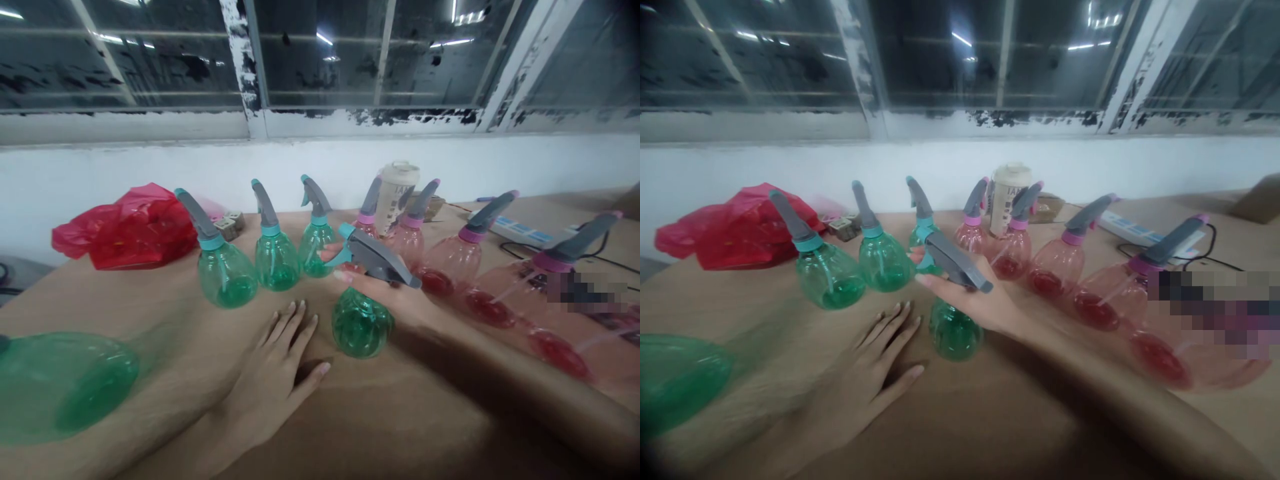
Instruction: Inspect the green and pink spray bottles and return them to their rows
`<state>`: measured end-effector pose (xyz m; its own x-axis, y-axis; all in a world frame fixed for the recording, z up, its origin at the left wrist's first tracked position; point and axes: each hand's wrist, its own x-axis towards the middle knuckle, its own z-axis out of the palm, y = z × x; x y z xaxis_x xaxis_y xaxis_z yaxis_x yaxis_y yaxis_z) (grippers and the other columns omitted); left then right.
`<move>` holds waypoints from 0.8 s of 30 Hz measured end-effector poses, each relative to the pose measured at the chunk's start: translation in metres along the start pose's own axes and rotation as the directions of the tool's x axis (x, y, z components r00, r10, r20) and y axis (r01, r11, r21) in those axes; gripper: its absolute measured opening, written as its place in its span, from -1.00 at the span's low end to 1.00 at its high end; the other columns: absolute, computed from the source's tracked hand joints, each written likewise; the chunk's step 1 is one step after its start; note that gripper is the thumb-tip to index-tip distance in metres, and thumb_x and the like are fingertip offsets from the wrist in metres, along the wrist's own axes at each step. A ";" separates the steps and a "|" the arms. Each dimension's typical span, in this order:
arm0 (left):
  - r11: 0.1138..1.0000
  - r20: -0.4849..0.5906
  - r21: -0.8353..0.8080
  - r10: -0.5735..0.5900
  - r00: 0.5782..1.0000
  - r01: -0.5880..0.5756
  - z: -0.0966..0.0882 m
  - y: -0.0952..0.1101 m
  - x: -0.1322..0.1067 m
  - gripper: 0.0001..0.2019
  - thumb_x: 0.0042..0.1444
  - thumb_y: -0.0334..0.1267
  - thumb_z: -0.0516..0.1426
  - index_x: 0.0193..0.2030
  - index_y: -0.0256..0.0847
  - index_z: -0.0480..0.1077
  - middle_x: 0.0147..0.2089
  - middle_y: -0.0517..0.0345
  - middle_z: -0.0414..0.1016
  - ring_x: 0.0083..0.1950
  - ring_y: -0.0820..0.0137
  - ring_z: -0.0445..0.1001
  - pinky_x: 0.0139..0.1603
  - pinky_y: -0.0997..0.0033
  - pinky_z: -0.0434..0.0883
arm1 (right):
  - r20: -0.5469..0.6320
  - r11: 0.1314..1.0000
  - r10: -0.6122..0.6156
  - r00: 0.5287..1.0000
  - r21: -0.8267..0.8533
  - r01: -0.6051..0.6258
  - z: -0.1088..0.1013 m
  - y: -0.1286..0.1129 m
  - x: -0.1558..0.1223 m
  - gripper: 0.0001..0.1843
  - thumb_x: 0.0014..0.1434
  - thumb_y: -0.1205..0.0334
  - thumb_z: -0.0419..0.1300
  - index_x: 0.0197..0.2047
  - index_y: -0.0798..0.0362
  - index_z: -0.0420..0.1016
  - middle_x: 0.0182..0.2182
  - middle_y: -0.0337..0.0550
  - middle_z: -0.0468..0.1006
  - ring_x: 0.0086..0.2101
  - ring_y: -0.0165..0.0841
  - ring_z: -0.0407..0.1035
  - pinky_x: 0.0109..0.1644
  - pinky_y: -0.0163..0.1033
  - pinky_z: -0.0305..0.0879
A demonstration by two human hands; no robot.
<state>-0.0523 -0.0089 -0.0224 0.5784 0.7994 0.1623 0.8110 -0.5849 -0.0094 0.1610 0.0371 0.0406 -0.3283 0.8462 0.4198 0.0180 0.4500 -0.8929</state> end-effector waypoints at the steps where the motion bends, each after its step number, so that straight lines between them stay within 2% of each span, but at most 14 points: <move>1: 1.000 -0.002 -0.001 0.003 1.000 -0.003 0.000 0.000 0.000 -0.35 0.24 0.14 -0.09 0.32 -0.26 0.09 0.39 -0.04 0.01 0.39 0.15 -0.02 0.31 0.01 0.10 | 0.009 1.000 0.006 1.000 0.018 -0.006 0.000 0.000 0.000 -0.59 0.13 0.08 0.22 0.07 -0.15 0.41 -0.23 -0.22 0.60 0.01 -0.28 0.39 0.21 -0.06 0.20; 5: 1.000 0.001 -0.006 0.009 1.000 -0.009 0.000 -0.001 0.000 -0.35 0.24 0.13 -0.09 0.32 -0.28 0.10 0.38 -0.05 0.04 0.39 0.14 -0.01 0.31 0.00 0.10 | 0.029 0.999 0.015 0.999 0.042 -0.016 -0.001 0.000 0.002 -0.57 0.13 0.09 0.22 0.09 -0.14 0.40 -0.15 -0.19 0.59 0.02 -0.27 0.38 0.22 -0.02 0.20; 9: 1.000 -0.018 -0.015 0.008 1.000 -0.008 0.001 -0.001 0.000 -0.36 0.24 0.13 -0.08 0.32 -0.26 0.10 0.38 -0.04 0.05 0.38 0.14 0.00 0.31 0.01 0.09 | 0.018 1.000 0.006 1.000 0.012 -0.007 -0.002 0.000 0.003 -0.66 0.11 0.11 0.23 -0.01 -0.12 0.47 -0.12 -0.19 0.57 -0.06 -0.26 0.43 0.17 -0.02 0.25; 13: 1.000 -0.008 -0.024 0.008 1.000 -0.008 0.001 -0.001 -0.001 -0.37 0.24 0.12 -0.08 0.32 -0.26 0.09 0.38 -0.05 0.04 0.39 0.13 -0.01 0.31 0.01 0.09 | 0.001 0.997 0.046 0.999 -0.058 -0.045 -0.005 0.003 0.000 -0.78 0.11 0.05 0.23 -0.22 -0.04 0.51 -0.32 -0.22 0.56 -0.26 -0.29 0.44 0.03 0.00 0.33; 18: 1.000 -0.002 -0.020 0.009 1.000 -0.009 -0.001 -0.001 -0.001 -0.36 0.24 0.12 -0.09 0.32 -0.28 0.10 0.38 -0.07 0.04 0.39 0.13 -0.01 0.31 -0.01 0.11 | 0.021 0.995 0.096 0.995 -0.013 -0.096 -0.010 0.008 -0.004 -0.78 0.06 0.04 0.26 -0.38 0.01 0.44 -0.46 -0.27 0.45 -0.37 -0.36 0.39 -0.14 -0.13 0.37; 21: 1.000 0.005 -0.003 0.008 1.000 -0.008 -0.002 -0.001 0.000 -0.36 0.24 0.13 -0.09 0.31 -0.27 0.10 0.38 -0.05 0.04 0.39 0.14 -0.01 0.31 0.01 0.12 | 0.033 0.993 0.115 0.993 0.009 -0.115 -0.010 0.009 -0.004 -0.83 0.10 0.08 0.24 -0.34 0.00 0.46 -0.44 -0.27 0.48 -0.32 -0.35 0.42 -0.08 -0.13 0.34; 24: 1.000 0.009 0.005 0.002 1.000 -0.002 -0.002 -0.001 0.000 -0.36 0.24 0.14 -0.09 0.31 -0.26 0.11 0.38 -0.05 0.05 0.38 0.14 0.00 0.31 0.02 0.11 | 0.061 0.996 0.066 0.996 0.056 -0.069 -0.008 0.006 0.000 -0.85 0.11 0.12 0.24 -0.24 -0.04 0.49 -0.28 -0.23 0.55 -0.20 -0.33 0.44 0.01 -0.11 0.32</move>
<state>-0.0528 -0.0085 -0.0204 0.5809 0.7994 0.1535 0.8102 -0.5860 -0.0144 0.1685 0.0419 0.0366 -0.3833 0.8549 0.3495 -0.0126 0.3735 -0.9275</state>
